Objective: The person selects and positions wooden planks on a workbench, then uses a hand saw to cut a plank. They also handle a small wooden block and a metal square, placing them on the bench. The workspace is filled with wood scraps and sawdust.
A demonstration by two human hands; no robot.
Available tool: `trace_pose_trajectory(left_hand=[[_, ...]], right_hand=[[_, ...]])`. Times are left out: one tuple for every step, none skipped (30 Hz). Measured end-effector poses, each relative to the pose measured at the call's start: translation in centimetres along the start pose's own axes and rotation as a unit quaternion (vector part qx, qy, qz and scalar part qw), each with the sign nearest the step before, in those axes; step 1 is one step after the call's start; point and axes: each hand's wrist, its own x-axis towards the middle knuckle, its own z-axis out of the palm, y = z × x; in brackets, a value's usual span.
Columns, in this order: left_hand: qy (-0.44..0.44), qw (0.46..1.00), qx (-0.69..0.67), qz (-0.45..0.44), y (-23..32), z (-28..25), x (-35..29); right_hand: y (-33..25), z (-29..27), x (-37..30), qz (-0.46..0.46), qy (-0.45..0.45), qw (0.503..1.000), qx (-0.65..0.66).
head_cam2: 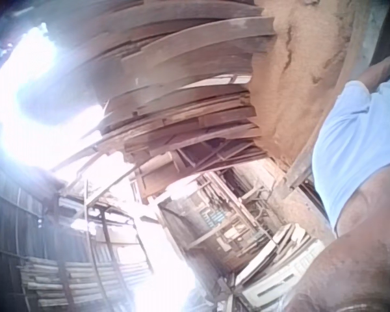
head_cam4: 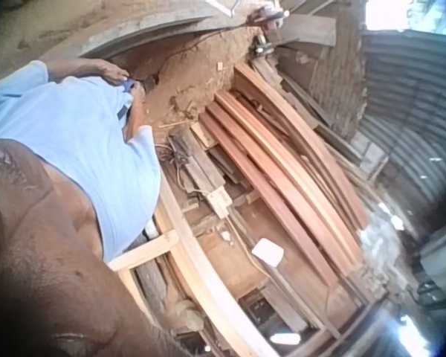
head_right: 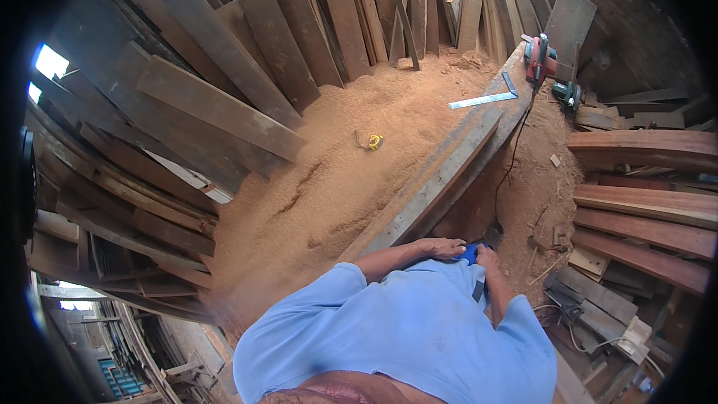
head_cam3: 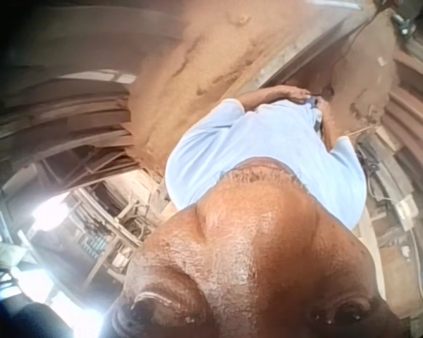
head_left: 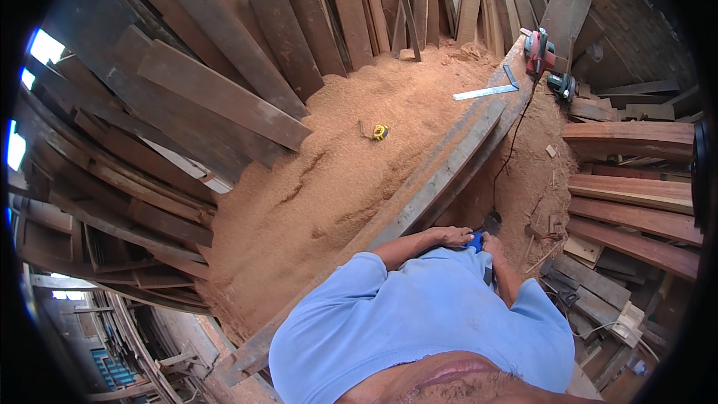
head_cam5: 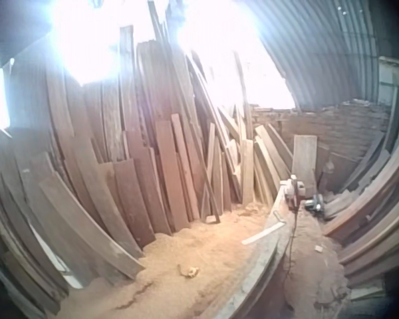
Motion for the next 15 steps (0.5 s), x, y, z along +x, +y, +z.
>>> trace_pose_trajectory(left_hand=[[0.008, 1.000, -0.004, 0.002, -0.9, 0.3, 0.4], [0.011, 1.000, -0.004, 0.008, -0.9, 0.3, 0.5], [0.012, 1.000, -0.005, 0.016, -0.6, 0.1, 0.3], [-0.007, 1.000, -0.009, 0.013, -0.2, -0.2, 0.2], [-0.028, 1.000, -0.011, 0.007, 0.6, -0.8, -0.4], [-0.049, 0.999, -0.012, 0.002, 1.1, -1.3, -0.8], [-0.039, 0.999, -0.007, 0.018, 0.8, -1.3, -0.7], [-0.026, 0.999, -0.008, 0.034, 0.5, -0.9, -0.5], [-0.014, 0.999, -0.008, 0.050, 0.1, -0.7, -0.4], [-0.021, 0.999, -0.010, 0.045, -0.4, -0.7, -0.2], [-0.031, 0.999, -0.012, 0.042, -0.6, -0.8, 0.1], [-0.034, 0.999, -0.020, 0.036, -0.8, -0.8, 0.2], [-0.015, 0.998, -0.035, 0.057, -1.4, -0.7, 0.5], [0.002, 0.996, -0.046, 0.080, -2.3, -0.4, 0.7], [0.009, 0.993, -0.047, 0.106, -2.3, -0.4, 0.9]], right_hand=[[-0.7, -0.3, -0.1, 0.020, 0.002, 1.000, -0.014], [-0.6, 0.1, 0.2, 0.049, 0.017, 0.999, -0.014], [-0.2, 1.0, 0.9, 0.082, 0.031, 0.996, -0.016], [0.3, 1.8, 1.6, 0.114, 0.045, 0.992, -0.018], [1.2, 3.0, 2.4, 0.069, -0.006, 0.997, -0.016], [2.3, 4.0, 3.1, 0.024, -0.056, 0.998, -0.013], [3.0, 4.4, 3.8, -0.024, -0.102, 0.994, -0.009], [3.1, 4.0, 4.3, -0.045, -0.129, 0.991, -0.013], [3.2, 3.6, 5.0, -0.065, -0.155, 0.986, -0.017], [3.2, 3.3, 5.5, -0.086, -0.180, 0.980, -0.021], [2.7, 2.9, 5.0, -0.060, -0.152, 0.986, -0.023], [1.2, 2.1, 3.9, -0.041, -0.127, 0.991, -0.030], [0.3, 1.3, 3.2, -0.021, -0.101, 0.994, -0.038], [0.5, 1.2, 3.9, -0.066, -0.113, 0.991, -0.041], [2.1, 2.5, 5.4, -0.101, -0.118, 0.987, -0.035]])
